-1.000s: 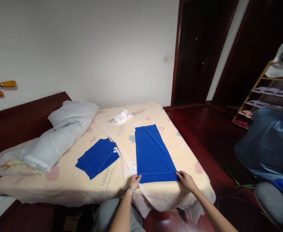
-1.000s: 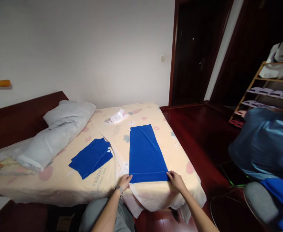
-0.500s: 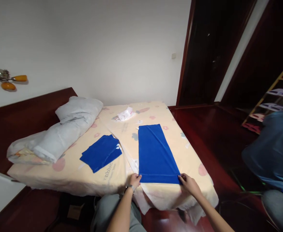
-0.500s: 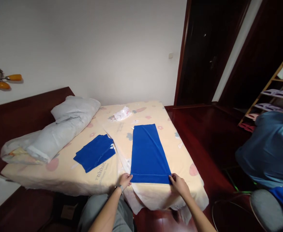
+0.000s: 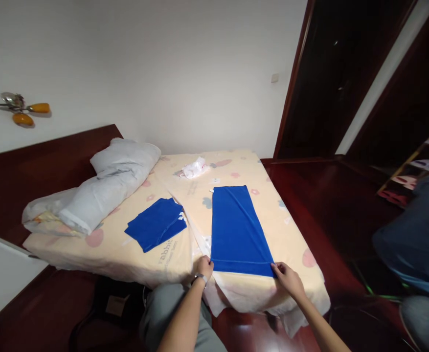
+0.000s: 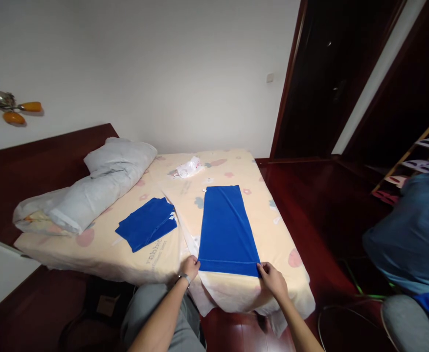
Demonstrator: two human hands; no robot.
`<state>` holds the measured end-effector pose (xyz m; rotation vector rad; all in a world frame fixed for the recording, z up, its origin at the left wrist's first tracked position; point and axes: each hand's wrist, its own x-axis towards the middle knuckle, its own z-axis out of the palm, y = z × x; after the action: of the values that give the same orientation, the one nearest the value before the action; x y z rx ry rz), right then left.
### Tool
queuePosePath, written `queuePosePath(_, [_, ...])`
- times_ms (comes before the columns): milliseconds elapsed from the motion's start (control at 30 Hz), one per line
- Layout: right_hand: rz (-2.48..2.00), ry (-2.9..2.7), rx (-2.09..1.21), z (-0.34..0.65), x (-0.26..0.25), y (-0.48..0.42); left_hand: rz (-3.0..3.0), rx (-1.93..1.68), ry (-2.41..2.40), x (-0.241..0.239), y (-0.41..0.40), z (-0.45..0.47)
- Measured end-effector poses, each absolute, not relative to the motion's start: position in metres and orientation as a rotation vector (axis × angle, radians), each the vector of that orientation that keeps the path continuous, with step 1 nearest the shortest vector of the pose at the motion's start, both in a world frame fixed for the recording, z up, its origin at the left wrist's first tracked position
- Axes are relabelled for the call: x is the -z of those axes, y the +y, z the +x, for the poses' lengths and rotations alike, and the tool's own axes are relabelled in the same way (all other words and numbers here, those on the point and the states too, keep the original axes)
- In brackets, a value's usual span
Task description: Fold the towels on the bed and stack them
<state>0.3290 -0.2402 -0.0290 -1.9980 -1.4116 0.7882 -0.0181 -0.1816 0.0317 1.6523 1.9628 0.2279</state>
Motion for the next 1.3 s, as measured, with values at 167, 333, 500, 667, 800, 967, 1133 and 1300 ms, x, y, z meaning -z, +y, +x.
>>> queuePosePath(167, [-2.027, -1.381, -0.764, 0.328, 0.028, -0.239, 1.733, -0.171, 1.987, -0.034, -0.182, -0.015])
queuePosePath(333, [-1.996, -1.383, -0.756, 0.328, 0.029, -0.238, 1.767, -0.149, 1.959, -0.032, -0.179, -0.015])
queuePosePath(500, [-2.054, -1.345, -0.749, 0.327, 0.026, -0.237, 1.799, -0.12, 2.007, -0.042, -0.18, -0.014])
queuePosePath(667, [-2.087, -1.317, -0.769, 0.327, 0.027, -0.237, 1.771, -0.137, 2.016, -0.048, -0.18, -0.011])
queuePosePath(800, [-2.088, -1.331, -0.729, 0.322, 0.026, -0.238, 1.761, -0.158, 1.982, -0.044, -0.18, -0.013])
queuePosePath(967, [-2.054, -1.333, -0.621, 0.317, 0.025, -0.241, 2.042, -0.224, 1.926, -0.044, -0.182, -0.017])
queuePosePath(1133, [-1.932, -1.315, -0.714, 0.326, 0.03, -0.24, 2.21, -0.233, 1.645, -0.042, -0.183, -0.019])
queuePosePath(1300, [-1.919, -1.282, -0.722, 0.331, 0.035, -0.239, 2.221, -0.145, 1.485, -0.034, -0.185, -0.026])
